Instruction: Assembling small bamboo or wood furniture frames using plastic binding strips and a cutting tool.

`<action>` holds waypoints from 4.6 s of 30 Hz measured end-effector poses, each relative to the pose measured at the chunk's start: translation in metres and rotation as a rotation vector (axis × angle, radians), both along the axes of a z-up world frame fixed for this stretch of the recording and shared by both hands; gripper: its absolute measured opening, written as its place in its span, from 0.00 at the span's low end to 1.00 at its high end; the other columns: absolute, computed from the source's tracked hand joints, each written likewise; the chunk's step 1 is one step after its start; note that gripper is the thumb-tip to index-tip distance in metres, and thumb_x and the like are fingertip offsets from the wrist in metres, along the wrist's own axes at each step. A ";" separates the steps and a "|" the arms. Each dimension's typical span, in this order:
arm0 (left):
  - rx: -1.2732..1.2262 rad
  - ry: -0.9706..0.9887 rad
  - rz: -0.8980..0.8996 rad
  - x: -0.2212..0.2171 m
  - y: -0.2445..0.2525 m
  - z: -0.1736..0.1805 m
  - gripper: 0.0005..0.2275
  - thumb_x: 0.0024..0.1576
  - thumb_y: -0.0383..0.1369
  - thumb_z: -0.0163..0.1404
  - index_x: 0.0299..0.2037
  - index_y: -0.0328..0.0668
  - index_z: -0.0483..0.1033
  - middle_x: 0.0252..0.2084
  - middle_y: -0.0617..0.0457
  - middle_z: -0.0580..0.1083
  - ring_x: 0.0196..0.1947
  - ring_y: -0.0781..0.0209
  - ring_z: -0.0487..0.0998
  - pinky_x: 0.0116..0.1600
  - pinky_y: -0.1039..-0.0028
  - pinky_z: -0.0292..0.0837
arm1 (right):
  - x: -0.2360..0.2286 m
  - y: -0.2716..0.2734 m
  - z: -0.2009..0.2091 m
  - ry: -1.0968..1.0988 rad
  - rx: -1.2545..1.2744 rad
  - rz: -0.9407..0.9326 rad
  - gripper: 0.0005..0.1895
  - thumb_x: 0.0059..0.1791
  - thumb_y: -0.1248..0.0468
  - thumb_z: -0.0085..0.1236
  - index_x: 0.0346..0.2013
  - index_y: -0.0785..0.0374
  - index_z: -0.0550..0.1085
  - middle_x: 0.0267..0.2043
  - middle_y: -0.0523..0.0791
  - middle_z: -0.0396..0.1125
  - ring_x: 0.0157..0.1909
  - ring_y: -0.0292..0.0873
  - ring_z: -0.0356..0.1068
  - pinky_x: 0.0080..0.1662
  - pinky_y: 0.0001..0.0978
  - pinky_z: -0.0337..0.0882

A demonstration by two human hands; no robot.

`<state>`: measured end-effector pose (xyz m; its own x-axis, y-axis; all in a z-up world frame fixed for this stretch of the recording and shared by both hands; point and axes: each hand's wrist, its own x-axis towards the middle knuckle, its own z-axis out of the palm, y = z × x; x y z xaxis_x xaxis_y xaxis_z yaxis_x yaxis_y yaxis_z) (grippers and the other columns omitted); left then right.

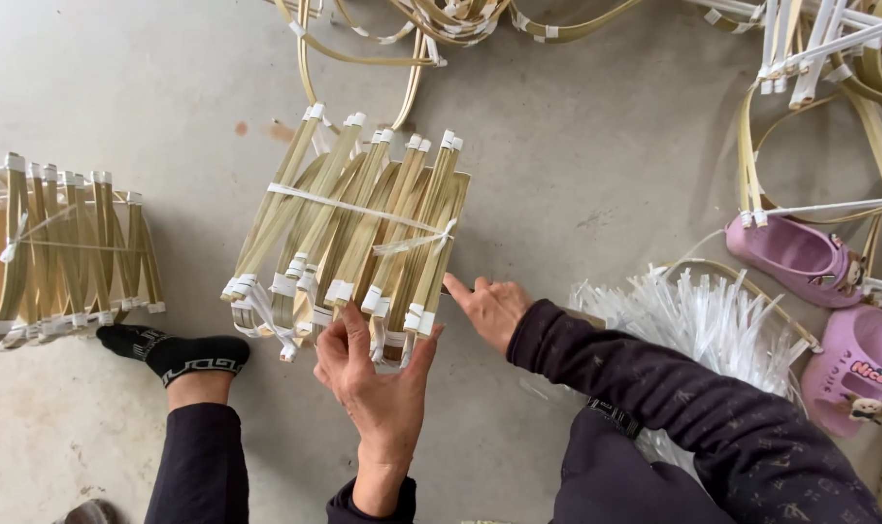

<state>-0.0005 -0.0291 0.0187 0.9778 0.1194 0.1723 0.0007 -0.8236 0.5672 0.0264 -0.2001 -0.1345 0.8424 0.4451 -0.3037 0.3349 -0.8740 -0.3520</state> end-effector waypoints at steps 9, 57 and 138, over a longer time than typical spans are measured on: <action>0.033 0.034 0.018 0.000 0.001 -0.003 0.48 0.41 0.42 0.71 0.71 0.29 0.59 0.50 0.45 0.68 0.54 0.51 0.66 0.59 0.55 0.52 | 0.037 -0.026 0.006 0.007 0.051 -0.117 0.34 0.46 0.72 0.49 0.69 0.65 0.57 0.28 0.55 0.71 0.26 0.52 0.74 0.29 0.43 0.75; 0.029 0.026 0.038 -0.007 0.009 -0.012 0.45 0.41 0.42 0.72 0.68 0.34 0.64 0.48 0.45 0.68 0.52 0.49 0.67 0.59 0.55 0.55 | 0.039 -0.012 0.012 0.334 0.256 -0.143 0.09 0.53 0.62 0.48 0.45 0.59 0.73 0.30 0.53 0.73 0.35 0.59 0.74 0.38 0.54 0.71; -0.015 -0.022 0.008 -0.006 0.012 -0.007 0.45 0.42 0.40 0.71 0.69 0.32 0.63 0.53 0.44 0.67 0.56 0.49 0.65 0.63 0.56 0.53 | 0.041 -0.021 0.002 0.434 0.265 -0.174 0.11 0.55 0.60 0.46 0.47 0.59 0.74 0.32 0.52 0.73 0.36 0.56 0.74 0.40 0.50 0.71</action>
<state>-0.0061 -0.0174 0.0116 0.9728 0.1302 0.1916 -0.0050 -0.8151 0.5793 0.0673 -0.2214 -0.1320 0.7326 0.4189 -0.5364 -0.0319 -0.7661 -0.6419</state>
